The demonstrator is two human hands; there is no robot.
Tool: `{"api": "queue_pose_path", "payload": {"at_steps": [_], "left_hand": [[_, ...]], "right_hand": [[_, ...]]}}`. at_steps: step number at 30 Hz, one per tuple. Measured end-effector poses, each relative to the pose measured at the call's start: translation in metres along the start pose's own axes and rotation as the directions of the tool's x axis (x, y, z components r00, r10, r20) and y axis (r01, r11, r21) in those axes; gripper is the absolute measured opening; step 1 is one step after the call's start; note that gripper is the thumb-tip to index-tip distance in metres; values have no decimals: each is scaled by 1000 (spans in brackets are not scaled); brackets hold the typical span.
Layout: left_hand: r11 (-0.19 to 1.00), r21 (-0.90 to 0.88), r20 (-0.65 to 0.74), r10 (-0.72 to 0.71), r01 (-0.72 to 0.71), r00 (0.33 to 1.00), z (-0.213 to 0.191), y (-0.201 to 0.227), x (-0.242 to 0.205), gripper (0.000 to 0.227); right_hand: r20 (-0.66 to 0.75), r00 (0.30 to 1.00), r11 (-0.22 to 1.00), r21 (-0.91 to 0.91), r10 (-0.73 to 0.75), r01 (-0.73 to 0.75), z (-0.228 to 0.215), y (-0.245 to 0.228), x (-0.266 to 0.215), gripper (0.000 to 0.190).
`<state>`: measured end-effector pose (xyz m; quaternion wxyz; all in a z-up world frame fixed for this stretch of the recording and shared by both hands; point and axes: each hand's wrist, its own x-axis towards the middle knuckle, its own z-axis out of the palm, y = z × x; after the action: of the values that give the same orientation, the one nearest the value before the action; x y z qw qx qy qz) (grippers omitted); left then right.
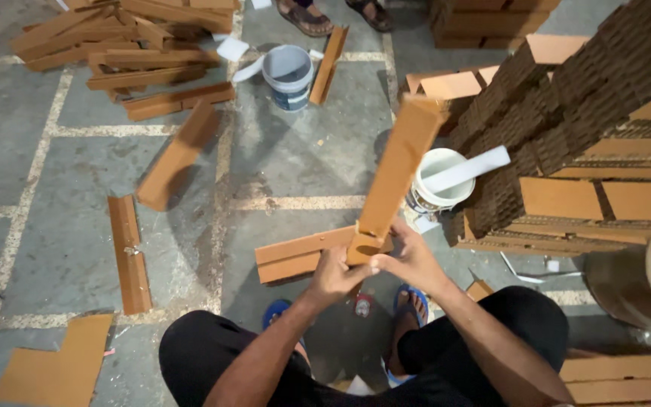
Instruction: The person sits on the floor and assembles flat cardboard pieces into rectangular boxes. They fold the cardboard along pre-cut lines, insert a white foam sheet into the box for padding, and then fold the flaps to close the box. The person repeats this process for multiple boxes.
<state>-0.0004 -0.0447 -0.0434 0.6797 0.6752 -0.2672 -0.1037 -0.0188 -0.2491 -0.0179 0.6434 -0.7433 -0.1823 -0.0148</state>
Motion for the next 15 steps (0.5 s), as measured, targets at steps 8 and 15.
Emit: {"api": "queue_pose_path", "payload": {"at_steps": [8,15], "left_hand": [[932,346,-97,-78,107,992,-23,-24,12,40],[617,787,-133,173,-2,976,-75,-85,1,47]], "right_hand": [[-147,982,992,-53,-122,115,-11,19,10,85],[-682,706,978,-76,-192,193,-51,47,12,58]]}}
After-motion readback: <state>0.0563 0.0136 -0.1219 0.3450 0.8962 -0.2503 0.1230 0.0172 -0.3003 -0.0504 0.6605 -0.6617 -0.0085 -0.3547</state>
